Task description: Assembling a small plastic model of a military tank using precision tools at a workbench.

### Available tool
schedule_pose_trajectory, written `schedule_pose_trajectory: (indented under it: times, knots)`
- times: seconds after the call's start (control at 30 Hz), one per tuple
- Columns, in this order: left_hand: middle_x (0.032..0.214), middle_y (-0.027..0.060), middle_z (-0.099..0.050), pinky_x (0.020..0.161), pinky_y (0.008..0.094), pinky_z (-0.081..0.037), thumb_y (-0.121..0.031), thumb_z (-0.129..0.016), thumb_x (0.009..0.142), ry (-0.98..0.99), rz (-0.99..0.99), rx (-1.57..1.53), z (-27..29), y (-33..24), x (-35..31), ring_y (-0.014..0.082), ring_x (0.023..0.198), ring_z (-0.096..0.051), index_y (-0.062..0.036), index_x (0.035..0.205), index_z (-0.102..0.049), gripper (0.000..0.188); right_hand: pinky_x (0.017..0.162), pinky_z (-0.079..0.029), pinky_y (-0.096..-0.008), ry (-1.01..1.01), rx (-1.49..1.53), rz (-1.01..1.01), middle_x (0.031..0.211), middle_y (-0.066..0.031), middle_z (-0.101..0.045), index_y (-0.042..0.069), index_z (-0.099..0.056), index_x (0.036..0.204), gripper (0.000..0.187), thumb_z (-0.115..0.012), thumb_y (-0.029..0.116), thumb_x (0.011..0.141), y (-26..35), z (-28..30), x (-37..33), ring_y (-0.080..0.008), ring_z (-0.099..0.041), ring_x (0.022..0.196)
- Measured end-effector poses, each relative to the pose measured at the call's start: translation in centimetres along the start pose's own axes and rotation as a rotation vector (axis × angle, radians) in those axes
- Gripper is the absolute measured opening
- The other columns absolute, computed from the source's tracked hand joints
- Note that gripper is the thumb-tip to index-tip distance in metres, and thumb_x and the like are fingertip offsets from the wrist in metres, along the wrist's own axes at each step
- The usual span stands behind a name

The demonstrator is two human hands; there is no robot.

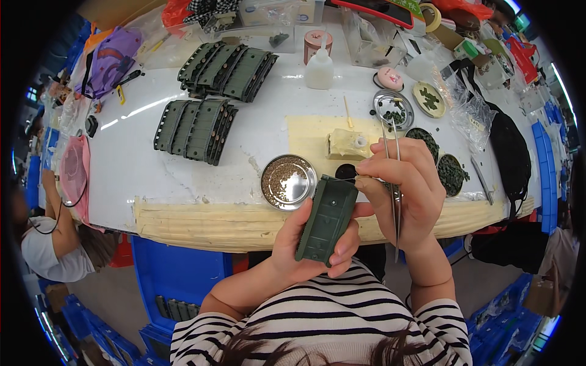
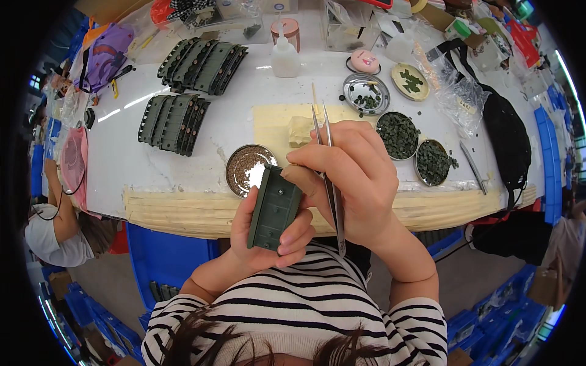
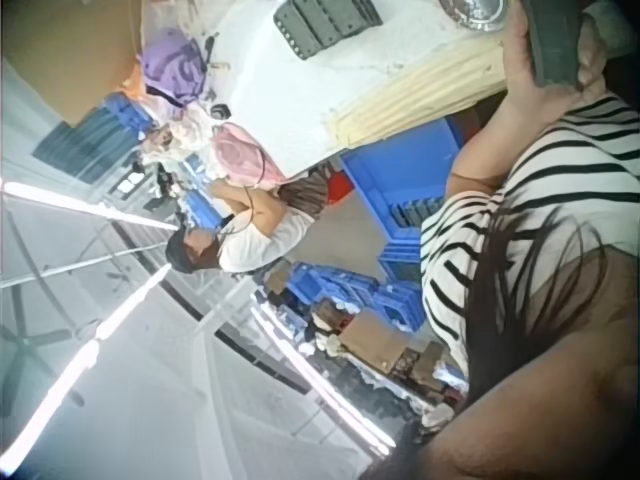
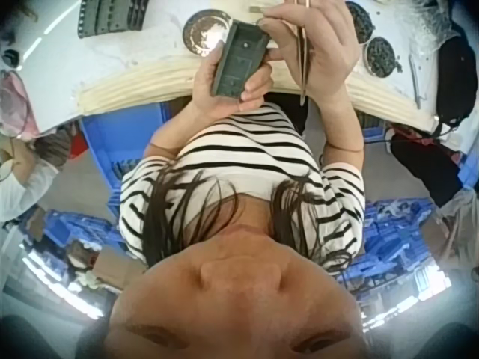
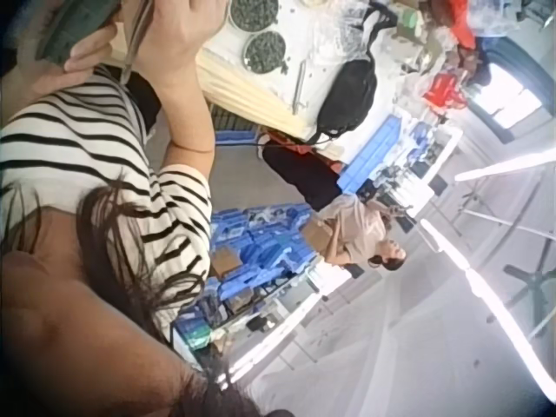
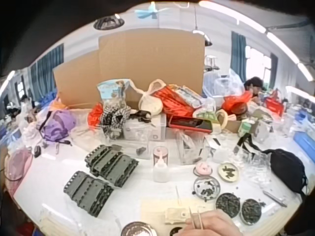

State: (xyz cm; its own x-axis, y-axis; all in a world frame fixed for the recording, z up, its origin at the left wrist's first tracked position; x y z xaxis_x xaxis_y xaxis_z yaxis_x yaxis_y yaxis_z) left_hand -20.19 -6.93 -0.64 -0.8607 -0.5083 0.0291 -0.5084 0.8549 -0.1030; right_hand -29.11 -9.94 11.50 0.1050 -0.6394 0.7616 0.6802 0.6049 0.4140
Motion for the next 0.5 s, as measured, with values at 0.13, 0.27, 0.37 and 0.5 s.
schedule_pose_trajectory:
  times: [0.13, 0.27, 0.37, 0.5]
  knots:
    - [0.079, 0.007, -0.048, 0.047, 0.0258, -0.041, -0.063, -0.032, 0.092, 0.028, -0.004, 0.033, 0.0, -0.3, 0.1, 0.0133, 0.065, -0.042, 0.0012, 0.137, -0.032, 0.078, 0.065, -0.047, -0.0333, -0.084, -0.006, -0.064, 0.077, -0.008, -0.06, 0.005, -0.065, 0.084, 0.024, -0.077, 0.0, 0.063, -1.0, 1.4, 0.0, -0.025, -0.058, 0.075]
    - [0.086, 0.0088, -0.05, 0.052, 0.0271, -0.041, -0.061, -0.043, 0.09, 0.064, -0.086, 0.119, 0.2, -0.6, -0.7, 0.0146, 0.068, -0.043, -0.0042, 0.137, -0.034, 0.074, 0.063, -0.044, -0.0336, -0.125, -0.189, -0.095, 0.074, -0.0084, -0.057, 0.004, -0.064, 0.082, 0.021, -0.075, -0.001, 0.066, -2.7, 2.0, 0.5, -0.0256, -0.055, 0.072]
    - [0.098, 0.0129, -0.053, 0.064, 0.0317, -0.043, -0.055, -0.053, 0.087, 0.133, -0.123, 0.103, 0.6, -0.4, -1.0, 0.016, 0.076, -0.046, -0.0038, 0.138, -0.033, 0.075, 0.062, -0.043, -0.0347, -0.091, -0.276, -0.04, 0.072, -0.0085, -0.055, 0.003, -0.063, 0.081, 0.019, -0.075, 0.001, 0.067, -3.4, 1.1, 0.6, -0.0268, -0.054, 0.072]
    - [0.107, 0.015, -0.053, 0.074, 0.0345, -0.041, -0.047, -0.067, 0.078, 0.262, -0.098, 0.006, 0.8, -0.1, -1.4, 0.0178, 0.083, -0.047, -0.0005, 0.136, -0.036, 0.081, 0.064, -0.043, -0.0359, 0.018, -0.308, -0.047, 0.071, -0.0087, -0.054, 0.003, -0.062, 0.079, 0.016, -0.073, 0.005, 0.069, -4.1, -0.3, 0.2, -0.027, -0.054, 0.074]
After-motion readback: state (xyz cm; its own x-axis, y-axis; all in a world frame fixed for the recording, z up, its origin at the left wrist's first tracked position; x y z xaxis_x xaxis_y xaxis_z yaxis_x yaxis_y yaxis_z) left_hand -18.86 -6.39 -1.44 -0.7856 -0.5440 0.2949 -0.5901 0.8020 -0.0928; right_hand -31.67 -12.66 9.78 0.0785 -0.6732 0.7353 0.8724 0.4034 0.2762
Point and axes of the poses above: each hand's wrist, its own x-axis towards the middle knuckle, its own z-axis out of the back of the hand, y = z × x, the point moved 8 cm from there along x, towards the middle knuckle
